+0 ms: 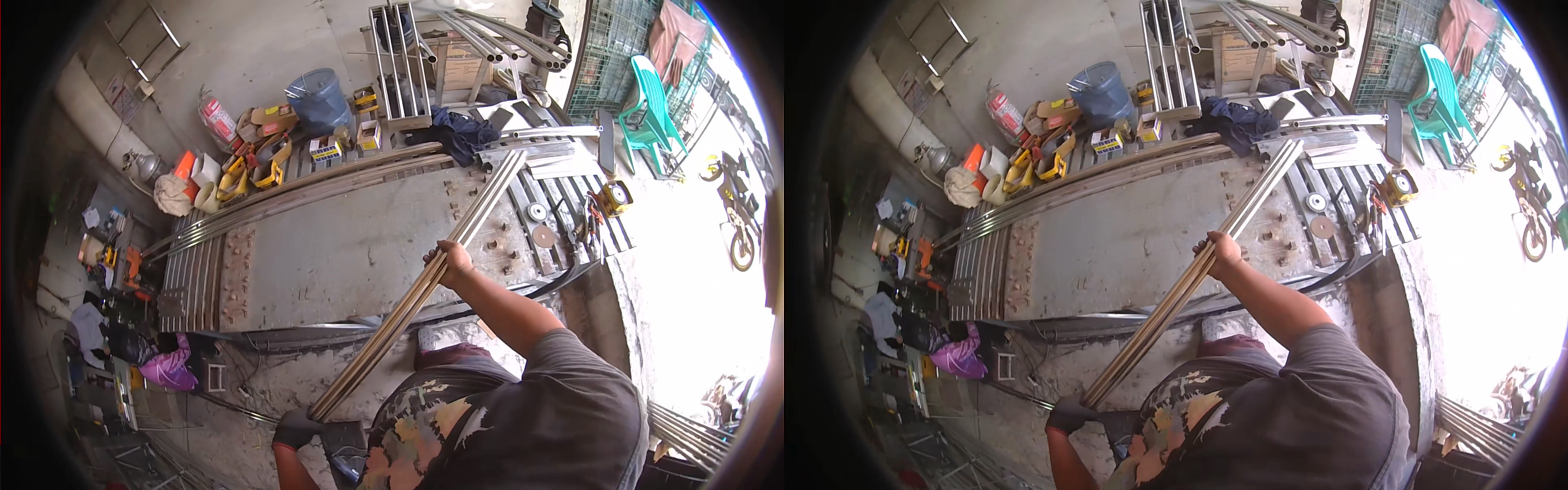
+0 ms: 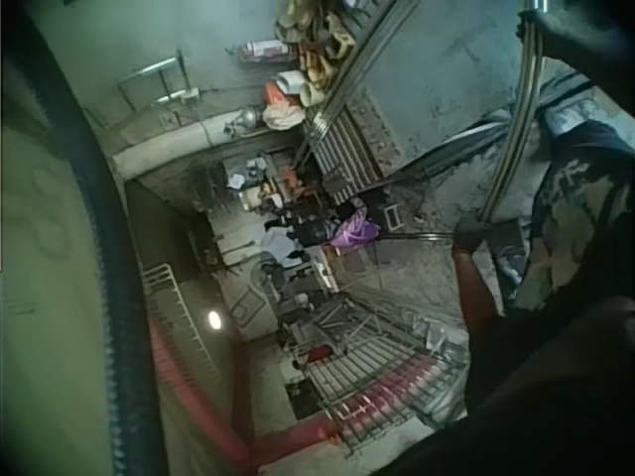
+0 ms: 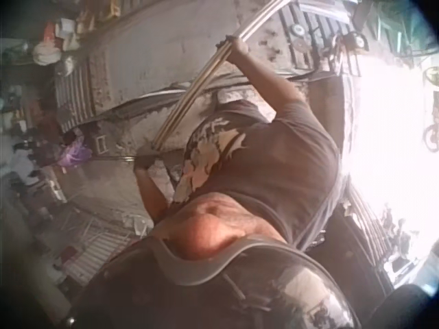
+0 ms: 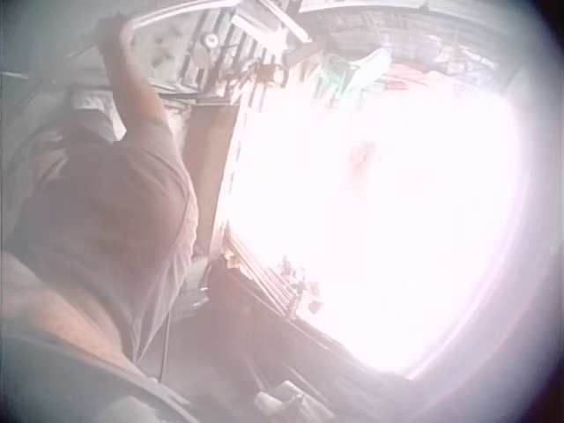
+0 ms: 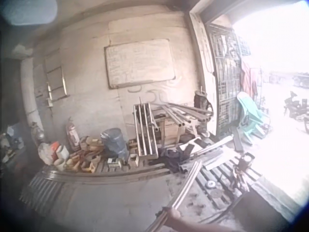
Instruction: Welding several thin metal rods onto a larger metal frame.
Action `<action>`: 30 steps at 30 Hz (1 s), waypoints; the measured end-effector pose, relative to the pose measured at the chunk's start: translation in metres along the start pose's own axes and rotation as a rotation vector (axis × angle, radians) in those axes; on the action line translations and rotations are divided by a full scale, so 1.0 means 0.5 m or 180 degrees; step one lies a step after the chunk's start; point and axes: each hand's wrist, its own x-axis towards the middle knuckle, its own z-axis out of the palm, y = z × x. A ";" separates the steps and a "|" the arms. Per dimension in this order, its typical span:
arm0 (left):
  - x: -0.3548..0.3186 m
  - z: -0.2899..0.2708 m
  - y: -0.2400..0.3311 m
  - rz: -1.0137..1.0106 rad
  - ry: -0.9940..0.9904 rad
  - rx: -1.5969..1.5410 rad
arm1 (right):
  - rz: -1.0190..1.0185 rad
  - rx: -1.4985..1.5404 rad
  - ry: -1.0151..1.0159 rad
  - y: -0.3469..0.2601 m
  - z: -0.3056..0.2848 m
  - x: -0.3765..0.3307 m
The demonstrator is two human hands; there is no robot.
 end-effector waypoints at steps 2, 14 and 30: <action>0.013 -0.124 0.080 0.0132 0.0496 0.0346 | -0.0137 0.0128 0.0114 -0.007 0.029 0.011; 0.458 -0.308 0.121 0.2726 0.0609 -0.4254 | -0.0635 0.0944 0.0645 0.049 0.227 0.098; 0.686 -0.470 0.208 0.0928 0.0639 -0.7287 | -0.0406 0.0330 0.0201 0.184 0.141 0.168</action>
